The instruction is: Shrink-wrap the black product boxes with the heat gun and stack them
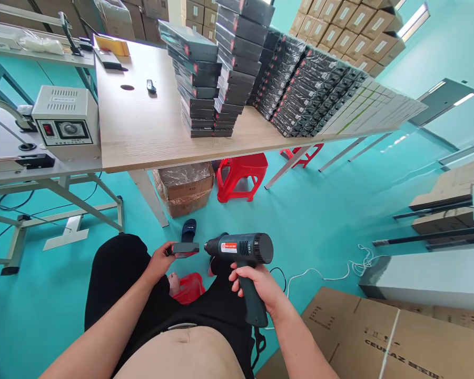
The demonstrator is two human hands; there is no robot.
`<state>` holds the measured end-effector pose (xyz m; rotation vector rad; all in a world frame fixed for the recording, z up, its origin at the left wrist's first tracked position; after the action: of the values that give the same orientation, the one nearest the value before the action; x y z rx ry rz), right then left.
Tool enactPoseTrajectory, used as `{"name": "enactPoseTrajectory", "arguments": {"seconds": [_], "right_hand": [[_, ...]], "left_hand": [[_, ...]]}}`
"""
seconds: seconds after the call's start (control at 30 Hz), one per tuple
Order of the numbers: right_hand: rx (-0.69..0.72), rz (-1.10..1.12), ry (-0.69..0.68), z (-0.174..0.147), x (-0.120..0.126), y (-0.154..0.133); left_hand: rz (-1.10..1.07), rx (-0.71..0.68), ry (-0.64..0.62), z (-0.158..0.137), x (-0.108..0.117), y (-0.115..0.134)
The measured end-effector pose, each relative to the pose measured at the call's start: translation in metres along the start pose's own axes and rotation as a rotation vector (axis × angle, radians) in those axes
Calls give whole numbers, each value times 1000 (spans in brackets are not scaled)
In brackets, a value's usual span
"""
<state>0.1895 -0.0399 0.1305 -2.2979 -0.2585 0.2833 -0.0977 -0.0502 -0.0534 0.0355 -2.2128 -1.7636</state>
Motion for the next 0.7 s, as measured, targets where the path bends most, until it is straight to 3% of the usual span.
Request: {"name": "enactPoseTrajectory", "arguments": {"seconds": [0.3, 0.7], "right_hand": [[7, 8, -94, 2, -6, 8], [17, -62, -79, 6, -15, 5]], "left_hand": [[5, -11, -27, -1, 0, 7], [-15, -5, 0, -2, 2, 9]]}}
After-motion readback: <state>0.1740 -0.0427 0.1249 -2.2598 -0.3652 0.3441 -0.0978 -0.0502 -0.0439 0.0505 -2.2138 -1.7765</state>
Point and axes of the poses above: each hand's wrist, its own z-axis towards the middle knuckle, its own x-axis out of the back of the hand, y = z × x, the point moved 7 cm from there along z, towards the middle knuckle, and after that the axes turned 3 degrees about z, right-handed, at the moved point
